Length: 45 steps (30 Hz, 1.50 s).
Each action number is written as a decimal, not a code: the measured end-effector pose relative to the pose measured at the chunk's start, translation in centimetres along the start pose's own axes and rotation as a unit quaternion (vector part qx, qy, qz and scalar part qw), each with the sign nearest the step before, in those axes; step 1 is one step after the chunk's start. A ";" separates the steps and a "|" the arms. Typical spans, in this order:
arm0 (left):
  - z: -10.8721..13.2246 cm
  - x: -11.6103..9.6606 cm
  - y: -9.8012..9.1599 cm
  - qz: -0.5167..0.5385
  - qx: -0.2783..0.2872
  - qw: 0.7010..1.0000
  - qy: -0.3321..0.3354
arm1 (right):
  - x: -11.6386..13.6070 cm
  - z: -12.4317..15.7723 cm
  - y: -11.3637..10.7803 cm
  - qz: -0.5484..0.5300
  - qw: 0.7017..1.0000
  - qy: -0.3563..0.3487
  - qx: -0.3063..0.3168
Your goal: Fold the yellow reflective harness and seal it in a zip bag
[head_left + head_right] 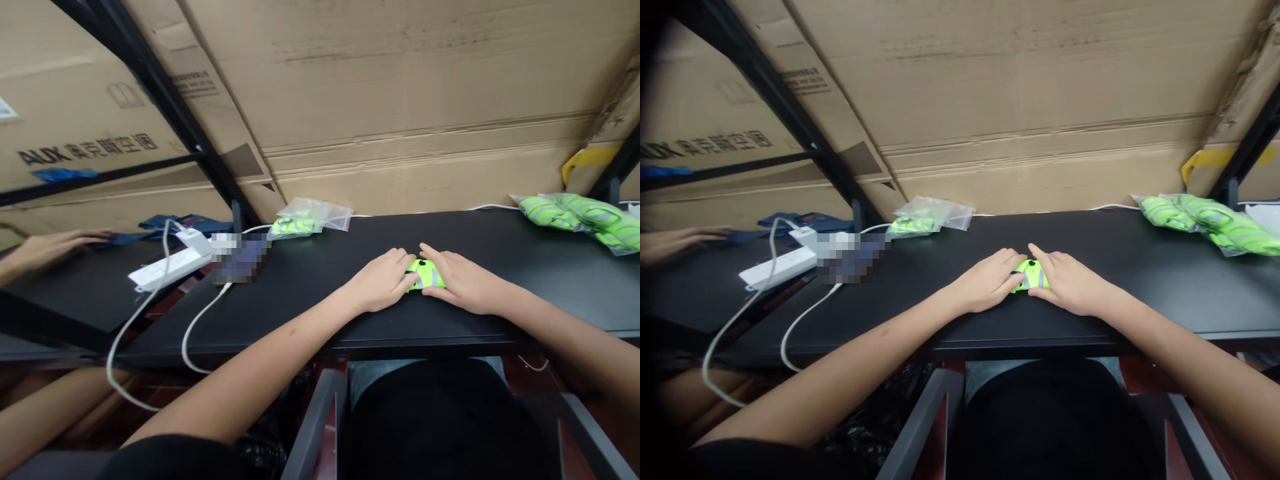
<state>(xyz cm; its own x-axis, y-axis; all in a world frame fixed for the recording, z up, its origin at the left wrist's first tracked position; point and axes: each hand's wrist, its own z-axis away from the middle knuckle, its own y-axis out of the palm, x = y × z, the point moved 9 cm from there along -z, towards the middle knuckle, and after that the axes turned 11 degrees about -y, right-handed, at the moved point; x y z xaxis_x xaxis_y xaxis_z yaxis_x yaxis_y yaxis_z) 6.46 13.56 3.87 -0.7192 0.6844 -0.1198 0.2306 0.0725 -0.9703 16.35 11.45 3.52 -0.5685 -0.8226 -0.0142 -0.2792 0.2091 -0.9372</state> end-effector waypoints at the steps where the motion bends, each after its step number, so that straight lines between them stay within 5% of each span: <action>1: 0.8 -0.1 0.0 0.002 0.019 0.999 0.025 | -0.2 0.2 0.0 -0.016 1.000 0.008 -0.002; 6: 2.2 0.4 0.0 0.009 0.066 0.996 0.056 | -1.8 1.0 0.3 -0.130 0.990 0.061 -0.003; 12: 0.4 -0.4 0.5 -0.067 0.029 0.996 0.047 | -4.5 1.4 0.2 -0.298 0.941 0.099 -0.125; 17: -0.3 -0.8 1.0 -0.071 0.031 0.997 0.015 | -3.9 1.2 0.1 -0.176 0.970 0.138 -0.096; 24: -0.1 0.6 1.9 0.084 0.071 0.993 -0.043 | 0.3 -1.0 0.2 0.026 0.999 -0.038 0.002; 31: 1.3 1.0 2.2 0.151 0.096 0.983 -0.028 | 1.2 -1.7 1.2 0.142 0.983 -0.089 0.068; 36: 0.8 6.4 -0.2 0.185 0.022 0.979 -0.080 | 1.3 -1.6 1.2 0.158 0.981 -0.087 0.063; 39: -0.6 12.1 -2.7 -0.050 -0.060 0.985 -0.154 | 1.0 -1.6 1.3 0.167 0.981 -0.072 0.060; 42: -2.1 16.6 -4.1 -0.133 -0.070 0.970 -0.189 | 0.5 -1.7 1.4 0.175 0.981 -0.052 0.060; 45: -2.9 18.6 -3.9 -0.172 -0.057 0.963 -0.201 | -0.3 -1.7 1.5 0.174 0.983 -0.036 0.056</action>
<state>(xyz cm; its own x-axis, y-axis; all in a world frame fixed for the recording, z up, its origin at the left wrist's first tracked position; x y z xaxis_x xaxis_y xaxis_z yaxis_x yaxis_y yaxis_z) -5.89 28.09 6.07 -0.9564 0.2703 0.1111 -0.0133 0.3395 -0.9405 14.81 12.85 2.72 -0.5570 -0.7480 -0.3608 0.0113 0.4276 -0.9039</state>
